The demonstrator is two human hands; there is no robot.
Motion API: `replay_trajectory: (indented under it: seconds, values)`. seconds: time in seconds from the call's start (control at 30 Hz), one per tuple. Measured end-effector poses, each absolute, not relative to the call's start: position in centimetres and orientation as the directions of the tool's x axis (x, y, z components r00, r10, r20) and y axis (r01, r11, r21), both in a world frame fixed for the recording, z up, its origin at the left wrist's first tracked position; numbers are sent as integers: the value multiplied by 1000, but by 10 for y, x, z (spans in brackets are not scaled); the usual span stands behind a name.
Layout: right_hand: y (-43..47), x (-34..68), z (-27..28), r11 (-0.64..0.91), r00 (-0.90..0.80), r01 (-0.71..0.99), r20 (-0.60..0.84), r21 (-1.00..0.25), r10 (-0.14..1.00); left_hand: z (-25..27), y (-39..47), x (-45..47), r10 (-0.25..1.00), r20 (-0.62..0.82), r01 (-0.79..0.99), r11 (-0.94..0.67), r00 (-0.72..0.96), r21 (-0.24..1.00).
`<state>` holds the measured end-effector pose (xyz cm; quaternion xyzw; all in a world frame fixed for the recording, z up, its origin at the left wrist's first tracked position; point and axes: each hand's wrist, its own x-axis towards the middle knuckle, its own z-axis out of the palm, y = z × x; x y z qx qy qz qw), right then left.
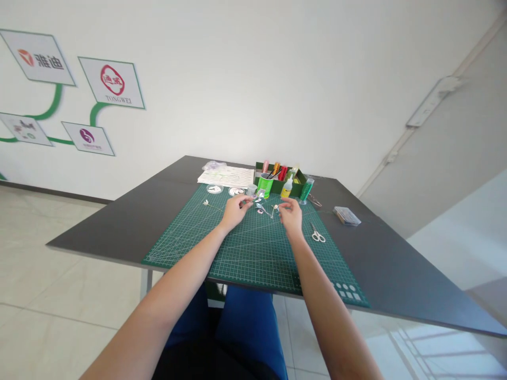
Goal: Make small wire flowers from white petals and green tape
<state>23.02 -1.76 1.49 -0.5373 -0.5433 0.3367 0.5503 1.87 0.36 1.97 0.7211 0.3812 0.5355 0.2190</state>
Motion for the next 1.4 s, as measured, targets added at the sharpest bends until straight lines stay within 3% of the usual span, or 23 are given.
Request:
replay_trajectory:
  seconds: [0.07,0.23,0.4,0.73,1.03,1.2,1.4]
  values:
    - [-24,216,15,235,192,118,255,-965,948,19,5,18,791,596,298,-607,139,736]
    - [-35,191,19,179,-108,0,178,-984,978,18,6,19,813,560,203,-582,160,788]
    - [-38,187,18,102,-276,-50,112,-994,955,17,4,23,826,516,148,-552,225,820]
    - [-36,196,16,228,-218,59,210,-972,953,15,7,23,836,494,113,-529,241,841]
    - [-36,200,13,254,-208,90,231,-963,950,16,3,25,838,454,46,-489,304,871]
    - [-36,203,12,260,-222,90,235,-961,946,15,6,24,851,446,97,-486,277,868]
    - [-35,204,10,246,-237,121,213,-962,948,9,15,22,877,421,35,-440,229,897]
